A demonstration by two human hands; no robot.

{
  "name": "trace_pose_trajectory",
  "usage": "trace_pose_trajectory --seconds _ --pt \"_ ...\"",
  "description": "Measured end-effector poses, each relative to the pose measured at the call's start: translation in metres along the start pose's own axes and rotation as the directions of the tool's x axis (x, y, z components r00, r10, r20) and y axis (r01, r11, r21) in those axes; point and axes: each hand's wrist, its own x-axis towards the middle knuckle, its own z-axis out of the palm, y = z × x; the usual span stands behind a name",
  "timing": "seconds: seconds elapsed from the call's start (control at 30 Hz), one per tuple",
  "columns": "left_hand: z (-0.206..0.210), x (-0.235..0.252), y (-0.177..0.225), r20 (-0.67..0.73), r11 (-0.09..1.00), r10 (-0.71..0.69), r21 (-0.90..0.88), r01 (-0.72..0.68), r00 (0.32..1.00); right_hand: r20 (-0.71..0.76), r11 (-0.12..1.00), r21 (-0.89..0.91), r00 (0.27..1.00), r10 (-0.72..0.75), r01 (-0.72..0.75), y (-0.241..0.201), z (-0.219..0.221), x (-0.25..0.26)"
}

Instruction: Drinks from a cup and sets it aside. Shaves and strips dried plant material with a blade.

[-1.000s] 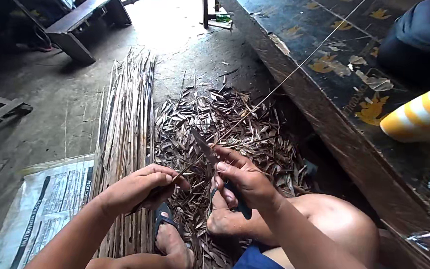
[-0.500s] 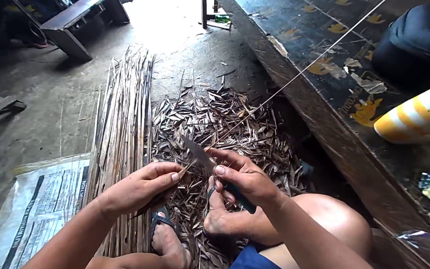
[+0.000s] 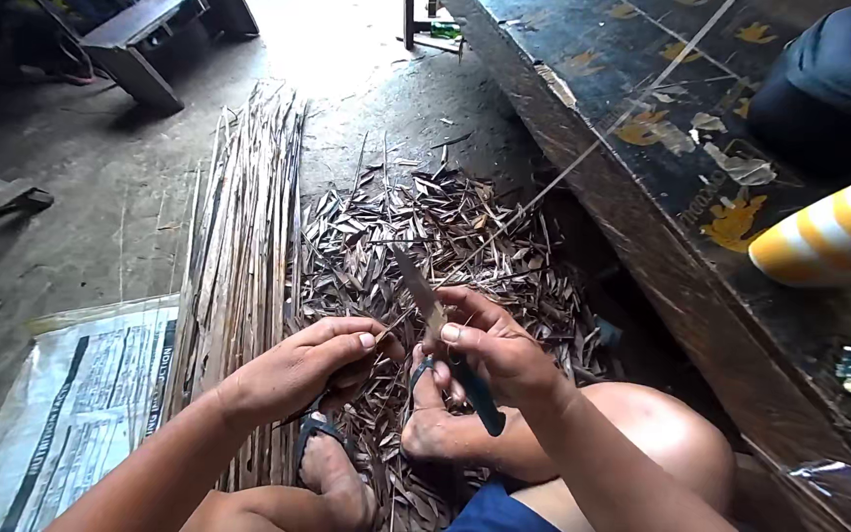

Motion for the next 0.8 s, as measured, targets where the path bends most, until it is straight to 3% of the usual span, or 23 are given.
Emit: trace_pose_trajectory --seconds 0.23,0.43,0.8 --pt "-0.001 0.000 -0.006 -0.103 0.945 0.007 0.326 0.027 0.995 -0.025 0.996 0.018 0.996 0.088 -0.088 0.008 0.001 -0.008" --pt "0.005 0.000 -0.005 -0.122 0.916 -0.013 0.397 0.061 0.992 -0.079 0.991 -0.027 0.989 0.126 -0.128 0.017 0.001 -0.012" --pt "0.006 -0.002 -0.008 -0.080 0.923 -0.033 0.379 0.061 0.996 -0.035 0.992 0.037 0.992 0.124 -0.122 0.022 0.003 -0.016"
